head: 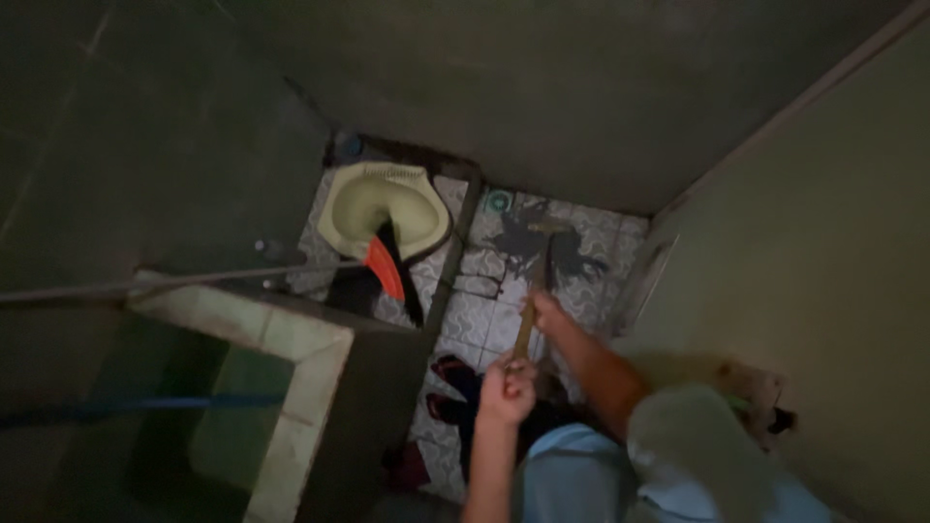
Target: The person uses a hammer to strike and break tiles on the floor of a small room.
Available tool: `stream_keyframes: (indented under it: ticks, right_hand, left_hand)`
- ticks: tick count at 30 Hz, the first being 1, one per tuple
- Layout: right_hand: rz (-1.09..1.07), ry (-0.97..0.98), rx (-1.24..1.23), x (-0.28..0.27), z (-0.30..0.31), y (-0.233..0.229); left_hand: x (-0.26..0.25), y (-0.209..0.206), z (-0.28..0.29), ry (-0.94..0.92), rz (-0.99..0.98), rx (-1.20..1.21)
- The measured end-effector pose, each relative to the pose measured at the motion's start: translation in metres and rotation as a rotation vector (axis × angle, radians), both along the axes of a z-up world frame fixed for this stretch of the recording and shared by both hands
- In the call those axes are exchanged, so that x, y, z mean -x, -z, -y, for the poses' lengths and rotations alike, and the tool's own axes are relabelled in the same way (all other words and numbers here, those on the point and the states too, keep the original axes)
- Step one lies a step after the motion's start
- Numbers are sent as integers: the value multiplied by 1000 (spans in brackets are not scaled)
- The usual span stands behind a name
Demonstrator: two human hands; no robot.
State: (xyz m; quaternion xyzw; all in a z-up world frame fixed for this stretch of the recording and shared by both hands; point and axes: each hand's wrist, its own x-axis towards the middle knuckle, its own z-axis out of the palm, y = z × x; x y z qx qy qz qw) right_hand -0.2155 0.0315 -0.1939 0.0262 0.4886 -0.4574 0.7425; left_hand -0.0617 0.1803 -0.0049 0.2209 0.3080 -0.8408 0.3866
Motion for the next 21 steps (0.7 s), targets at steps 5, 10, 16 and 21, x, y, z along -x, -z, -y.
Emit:
stream_keyframes:
  ticks: [5,10,16,21]
  right_hand:
    - [-588,-249,120,26,7,1]
    - [-1248,-531,1045,29,6,-1]
    - [-766,-556,691,17,7,-29]
    - [-703,-496,812,15,-4,-74]
  left_hand:
    - [18,39,3,36,119,11]
    - [23,35,20,7,-15,56]
    - [24,-17,27,-39,-27,19]
    - [18,12,28,67,-114,53]
